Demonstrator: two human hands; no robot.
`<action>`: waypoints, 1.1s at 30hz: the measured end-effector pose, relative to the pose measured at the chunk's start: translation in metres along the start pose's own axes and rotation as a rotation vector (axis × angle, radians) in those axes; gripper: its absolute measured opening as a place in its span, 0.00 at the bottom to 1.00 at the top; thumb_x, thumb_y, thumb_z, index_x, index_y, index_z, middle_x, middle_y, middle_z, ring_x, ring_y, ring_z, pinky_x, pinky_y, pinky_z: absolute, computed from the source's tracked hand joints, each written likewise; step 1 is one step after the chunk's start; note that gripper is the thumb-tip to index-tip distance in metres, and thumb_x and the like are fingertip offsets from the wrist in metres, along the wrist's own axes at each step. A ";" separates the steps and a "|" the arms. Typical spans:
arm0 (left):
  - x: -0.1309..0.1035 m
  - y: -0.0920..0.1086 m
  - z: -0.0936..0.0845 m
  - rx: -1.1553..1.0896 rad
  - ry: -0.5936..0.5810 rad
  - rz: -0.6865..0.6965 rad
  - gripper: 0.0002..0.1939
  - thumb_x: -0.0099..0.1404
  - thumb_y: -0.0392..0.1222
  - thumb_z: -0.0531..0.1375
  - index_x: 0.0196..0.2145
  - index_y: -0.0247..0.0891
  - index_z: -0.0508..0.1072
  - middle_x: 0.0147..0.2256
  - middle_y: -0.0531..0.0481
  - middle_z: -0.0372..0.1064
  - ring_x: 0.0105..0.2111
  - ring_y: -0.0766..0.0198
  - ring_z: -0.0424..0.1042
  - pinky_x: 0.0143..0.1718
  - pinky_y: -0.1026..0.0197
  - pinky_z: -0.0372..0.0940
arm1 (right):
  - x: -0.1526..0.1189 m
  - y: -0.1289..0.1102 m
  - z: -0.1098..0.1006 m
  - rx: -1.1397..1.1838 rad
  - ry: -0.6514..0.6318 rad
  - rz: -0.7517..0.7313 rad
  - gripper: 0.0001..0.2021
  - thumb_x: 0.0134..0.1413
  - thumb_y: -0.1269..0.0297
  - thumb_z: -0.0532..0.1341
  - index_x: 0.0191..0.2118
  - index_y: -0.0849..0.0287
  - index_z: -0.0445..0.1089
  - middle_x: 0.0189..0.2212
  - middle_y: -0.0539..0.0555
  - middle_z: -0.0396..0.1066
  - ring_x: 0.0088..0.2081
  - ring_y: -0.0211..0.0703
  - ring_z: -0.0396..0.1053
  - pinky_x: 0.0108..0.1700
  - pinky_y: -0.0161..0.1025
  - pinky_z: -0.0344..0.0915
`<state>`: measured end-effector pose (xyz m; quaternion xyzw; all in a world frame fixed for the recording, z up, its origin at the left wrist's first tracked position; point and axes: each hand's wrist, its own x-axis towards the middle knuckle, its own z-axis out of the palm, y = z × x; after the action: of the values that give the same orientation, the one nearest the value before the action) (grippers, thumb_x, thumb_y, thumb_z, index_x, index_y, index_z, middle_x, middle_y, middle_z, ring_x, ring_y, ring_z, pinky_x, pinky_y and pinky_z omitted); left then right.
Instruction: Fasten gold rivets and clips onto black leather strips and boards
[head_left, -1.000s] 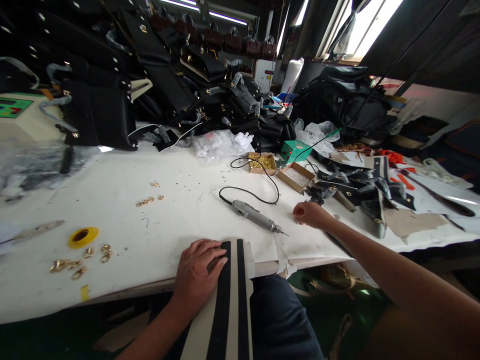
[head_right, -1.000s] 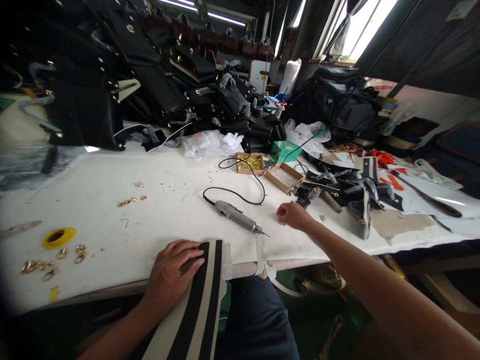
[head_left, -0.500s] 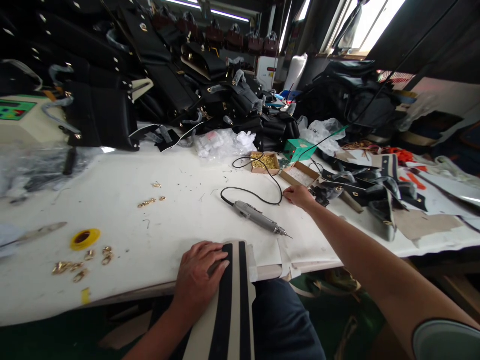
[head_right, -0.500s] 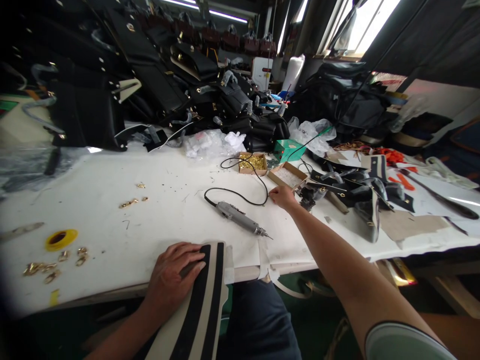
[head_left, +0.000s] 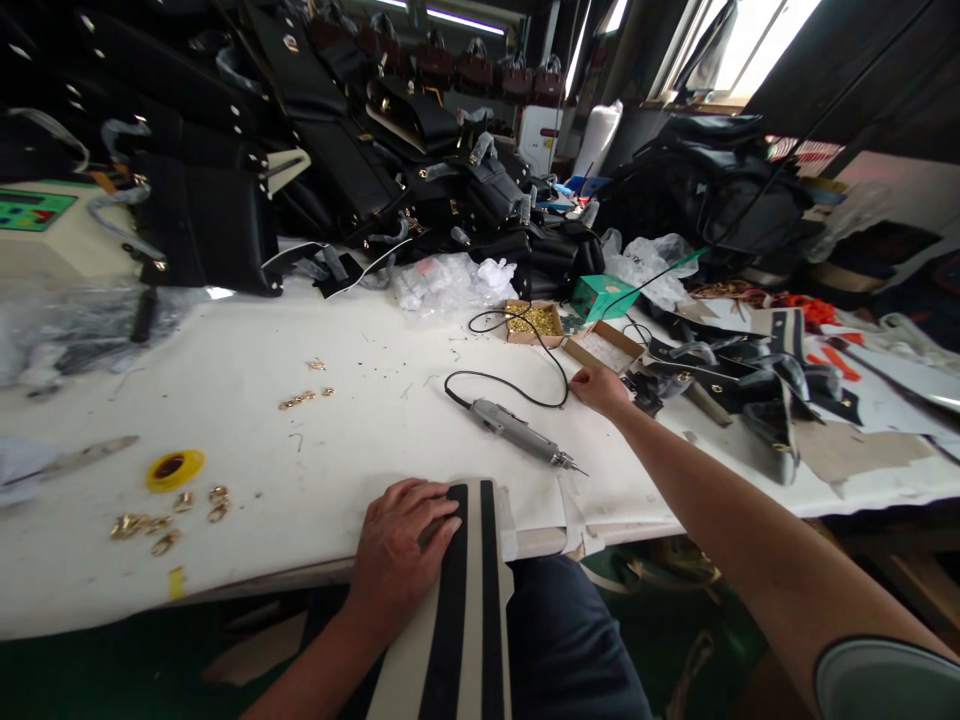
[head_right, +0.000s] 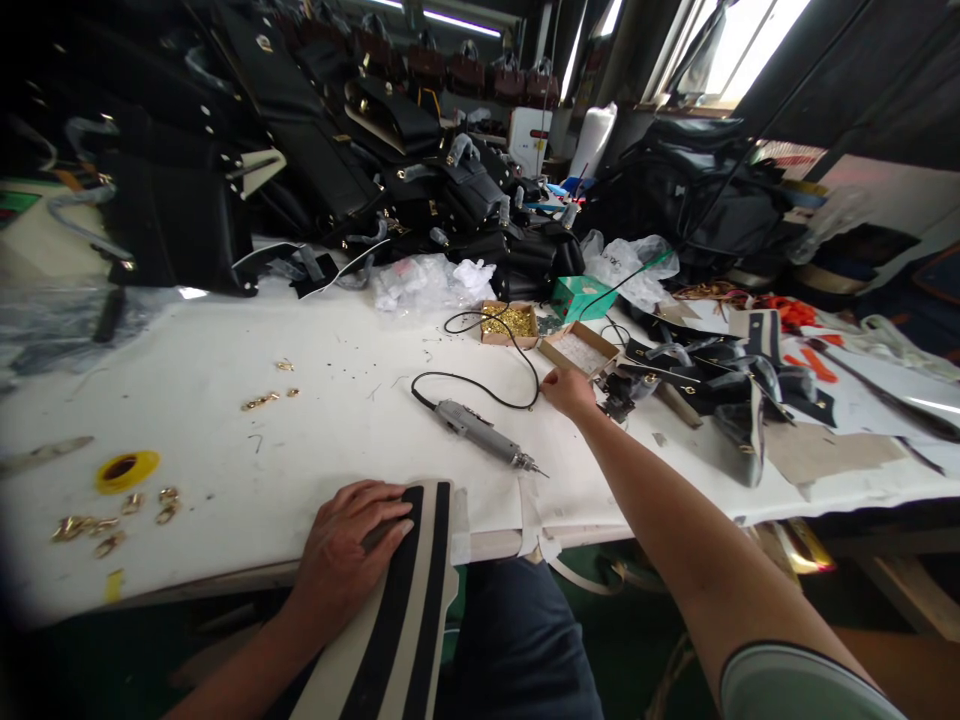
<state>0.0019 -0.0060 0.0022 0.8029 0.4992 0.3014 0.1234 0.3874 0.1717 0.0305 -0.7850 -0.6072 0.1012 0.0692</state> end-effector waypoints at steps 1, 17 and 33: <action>0.000 0.000 0.000 0.002 0.002 0.000 0.09 0.69 0.41 0.62 0.44 0.47 0.81 0.49 0.50 0.79 0.54 0.49 0.70 0.53 0.44 0.64 | -0.003 -0.001 -0.001 -0.022 0.008 0.007 0.13 0.59 0.58 0.62 0.42 0.58 0.80 0.39 0.58 0.80 0.40 0.47 0.75 0.34 0.35 0.64; 0.001 0.001 -0.002 -0.010 0.000 -0.005 0.09 0.69 0.41 0.61 0.44 0.46 0.81 0.49 0.49 0.79 0.53 0.49 0.71 0.53 0.44 0.64 | -0.013 -0.012 -0.009 -0.213 -0.011 -0.097 0.17 0.67 0.60 0.53 0.45 0.57 0.79 0.49 0.62 0.77 0.48 0.53 0.74 0.42 0.40 0.65; 0.001 0.001 -0.001 -0.003 0.019 0.009 0.09 0.69 0.42 0.61 0.43 0.46 0.81 0.49 0.49 0.79 0.54 0.49 0.70 0.53 0.45 0.63 | -0.019 0.016 -0.017 -0.089 0.012 -0.044 0.17 0.60 0.54 0.62 0.51 0.48 0.80 0.48 0.51 0.80 0.45 0.47 0.75 0.40 0.36 0.65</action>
<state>0.0021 -0.0057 0.0035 0.8021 0.4962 0.3105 0.1184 0.4022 0.1498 0.0449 -0.7744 -0.6278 0.0676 0.0400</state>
